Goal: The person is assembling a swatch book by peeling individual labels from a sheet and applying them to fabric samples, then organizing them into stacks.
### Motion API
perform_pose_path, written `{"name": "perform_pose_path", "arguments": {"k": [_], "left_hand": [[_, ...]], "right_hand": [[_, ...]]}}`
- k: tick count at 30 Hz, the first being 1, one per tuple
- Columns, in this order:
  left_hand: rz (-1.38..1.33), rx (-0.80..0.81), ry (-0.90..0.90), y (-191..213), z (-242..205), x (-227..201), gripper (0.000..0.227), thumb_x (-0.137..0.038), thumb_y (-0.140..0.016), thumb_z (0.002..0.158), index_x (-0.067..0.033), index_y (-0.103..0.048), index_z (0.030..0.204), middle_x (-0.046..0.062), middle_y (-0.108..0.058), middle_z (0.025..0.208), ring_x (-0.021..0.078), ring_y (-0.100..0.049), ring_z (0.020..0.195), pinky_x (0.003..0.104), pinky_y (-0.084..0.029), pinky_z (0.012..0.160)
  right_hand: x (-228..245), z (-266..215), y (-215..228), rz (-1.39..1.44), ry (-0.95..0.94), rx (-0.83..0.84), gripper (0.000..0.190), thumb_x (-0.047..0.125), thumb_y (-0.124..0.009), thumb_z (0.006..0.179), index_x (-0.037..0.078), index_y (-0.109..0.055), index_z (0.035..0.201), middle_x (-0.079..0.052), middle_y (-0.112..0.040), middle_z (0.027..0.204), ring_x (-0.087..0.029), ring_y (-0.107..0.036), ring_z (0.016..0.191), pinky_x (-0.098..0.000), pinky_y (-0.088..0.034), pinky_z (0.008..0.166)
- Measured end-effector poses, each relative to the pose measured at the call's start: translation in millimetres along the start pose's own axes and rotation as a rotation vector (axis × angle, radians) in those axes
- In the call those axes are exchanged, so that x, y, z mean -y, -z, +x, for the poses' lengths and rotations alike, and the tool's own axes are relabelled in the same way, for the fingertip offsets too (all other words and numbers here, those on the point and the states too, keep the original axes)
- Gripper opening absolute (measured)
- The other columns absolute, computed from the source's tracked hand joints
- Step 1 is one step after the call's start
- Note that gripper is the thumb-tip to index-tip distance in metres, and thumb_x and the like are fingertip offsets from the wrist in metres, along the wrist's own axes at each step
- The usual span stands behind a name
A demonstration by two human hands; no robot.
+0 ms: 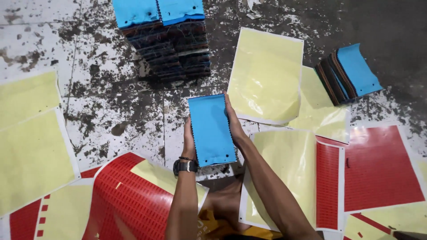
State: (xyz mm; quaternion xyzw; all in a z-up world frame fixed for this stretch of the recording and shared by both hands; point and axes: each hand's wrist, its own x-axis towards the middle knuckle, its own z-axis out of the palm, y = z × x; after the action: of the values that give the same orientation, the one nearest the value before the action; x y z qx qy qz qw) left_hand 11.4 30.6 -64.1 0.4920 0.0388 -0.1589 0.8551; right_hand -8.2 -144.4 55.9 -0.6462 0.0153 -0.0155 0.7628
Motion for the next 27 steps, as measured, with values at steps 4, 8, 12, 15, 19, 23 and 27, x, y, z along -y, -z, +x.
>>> {"name": "perform_pose_path", "arguments": {"k": [4, 8, 12, 15, 19, 23, 27], "left_hand": [[-0.033, 0.001, 0.069, -15, -6, -15, 0.071, -0.059, -0.037, 0.106, -0.0214, -0.024, 0.165, 0.009, -0.027, 0.169, 0.0325, -0.026, 0.153, 0.049, -0.019, 0.127], [0.001, -0.018, 0.097, -36, -13, -36, 0.079, -0.062, -0.038, 0.105, -0.0161, -0.016, 0.165, 0.015, -0.024, 0.169, 0.0348, -0.026, 0.153, 0.051, -0.02, 0.126], [0.117, 0.019, -0.049, -58, -32, -62, 0.073, -0.058, -0.024, 0.108, -0.0138, -0.009, 0.165, 0.014, -0.008, 0.172, 0.0357, -0.007, 0.157, 0.053, -0.009, 0.129], [0.217, -0.004, -0.117, -62, -28, -67, 0.062, -0.049, -0.021, 0.111, -0.0177, -0.016, 0.165, 0.01, -0.014, 0.172, 0.0321, -0.009, 0.158, 0.05, -0.01, 0.129], [0.273, -0.049, 0.04, -49, -11, -50, 0.079, -0.066, -0.031, 0.105, -0.0198, -0.012, 0.166, 0.012, -0.001, 0.172, 0.0345, 0.003, 0.158, 0.054, 0.001, 0.128], [0.245, -0.006, 0.061, -14, 14, -23, 0.074, -0.064, -0.031, 0.106, -0.0208, -0.019, 0.165, 0.012, -0.014, 0.171, 0.0342, -0.01, 0.157, 0.054, -0.008, 0.128], [0.009, -0.012, 0.033, 36, 48, 30, 0.071, -0.061, -0.04, 0.106, -0.0201, -0.026, 0.163, 0.014, -0.028, 0.167, 0.0348, -0.028, 0.152, 0.055, -0.02, 0.126]], "right_hand": [[-3, 0, 4, 0.003, -0.01, 0.005, 0.074, 0.061, -0.031, 0.107, 0.022, -0.012, 0.167, -0.011, 0.006, 0.173, -0.038, 0.014, 0.157, -0.0556, 0.013, 0.125], [-2, -5, 6, 0.001, -0.004, -0.019, 0.082, 0.068, -0.03, 0.104, 0.02, -0.008, 0.167, -0.015, 0.005, 0.173, -0.041, 0.018, 0.154, -0.0597, 0.014, 0.123], [6, -8, 7, 0.075, -0.039, -0.042, 0.087, 0.078, -0.014, 0.099, 0.024, -0.002, 0.166, -0.013, 0.009, 0.173, -0.039, 0.015, 0.156, -0.0582, 0.011, 0.124], [-6, -9, 14, 0.093, -0.053, -0.077, 0.089, 0.078, -0.013, 0.099, 0.021, -0.001, 0.167, -0.016, 0.009, 0.172, -0.042, 0.014, 0.156, -0.0597, 0.011, 0.124], [-33, -3, 20, 0.033, -0.033, 0.023, 0.083, 0.07, -0.024, 0.105, 0.021, -0.001, 0.167, -0.015, 0.008, 0.172, -0.04, 0.009, 0.157, -0.0584, 0.009, 0.126], [-48, 0, 26, 0.064, -0.003, 0.039, 0.083, 0.068, -0.028, 0.106, 0.021, 0.003, 0.166, -0.015, 0.009, 0.172, -0.041, 0.01, 0.157, -0.0595, 0.006, 0.126], [-37, 0, 22, 0.055, -0.036, 0.077, 0.084, 0.066, -0.033, 0.106, 0.021, 0.004, 0.166, -0.018, 0.014, 0.171, -0.044, 0.014, 0.155, -0.0615, 0.008, 0.126]]}}
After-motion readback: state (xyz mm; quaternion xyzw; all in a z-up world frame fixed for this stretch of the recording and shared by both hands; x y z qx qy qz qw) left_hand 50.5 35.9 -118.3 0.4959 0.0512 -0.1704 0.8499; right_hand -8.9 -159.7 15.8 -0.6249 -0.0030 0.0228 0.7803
